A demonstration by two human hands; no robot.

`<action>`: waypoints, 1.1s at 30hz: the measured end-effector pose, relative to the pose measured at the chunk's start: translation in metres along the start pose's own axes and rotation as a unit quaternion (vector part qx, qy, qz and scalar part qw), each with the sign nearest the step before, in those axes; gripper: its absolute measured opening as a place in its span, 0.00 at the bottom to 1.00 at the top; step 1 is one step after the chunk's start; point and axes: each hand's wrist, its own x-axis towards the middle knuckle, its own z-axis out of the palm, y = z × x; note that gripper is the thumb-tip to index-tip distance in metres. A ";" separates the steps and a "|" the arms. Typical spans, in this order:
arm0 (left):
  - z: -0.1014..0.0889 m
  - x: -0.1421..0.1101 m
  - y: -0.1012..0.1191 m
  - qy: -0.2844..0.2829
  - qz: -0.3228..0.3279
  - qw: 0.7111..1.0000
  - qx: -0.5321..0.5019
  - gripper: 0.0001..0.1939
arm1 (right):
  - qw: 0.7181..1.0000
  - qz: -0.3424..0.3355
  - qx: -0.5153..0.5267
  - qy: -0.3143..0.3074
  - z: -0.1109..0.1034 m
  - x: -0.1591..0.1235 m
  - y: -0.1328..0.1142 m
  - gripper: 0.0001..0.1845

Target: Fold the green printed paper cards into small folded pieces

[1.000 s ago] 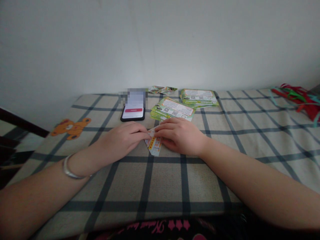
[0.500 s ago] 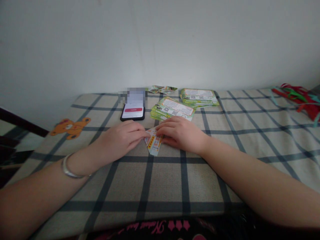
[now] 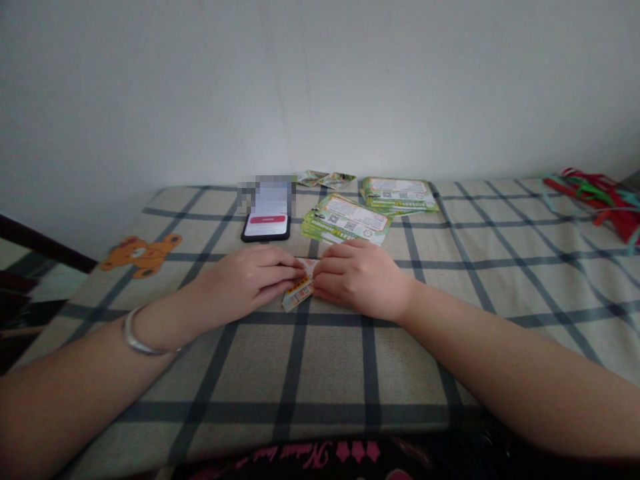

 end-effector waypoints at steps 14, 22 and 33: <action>-0.001 0.001 0.000 -0.016 -0.021 1.000 -0.005 0.08 | 0.997 0.074 0.032 -0.012 0.007 -0.002 -0.008 0.18; -0.004 0.002 -0.003 0.000 -0.012 0.998 -0.067 0.13 | 0.986 0.113 0.121 -0.014 0.009 0.000 -0.010 0.15; -0.008 0.001 0.005 -0.029 -0.017 0.999 0.003 0.12 | 0.951 0.164 0.260 -0.025 0.007 -0.002 -0.002 0.07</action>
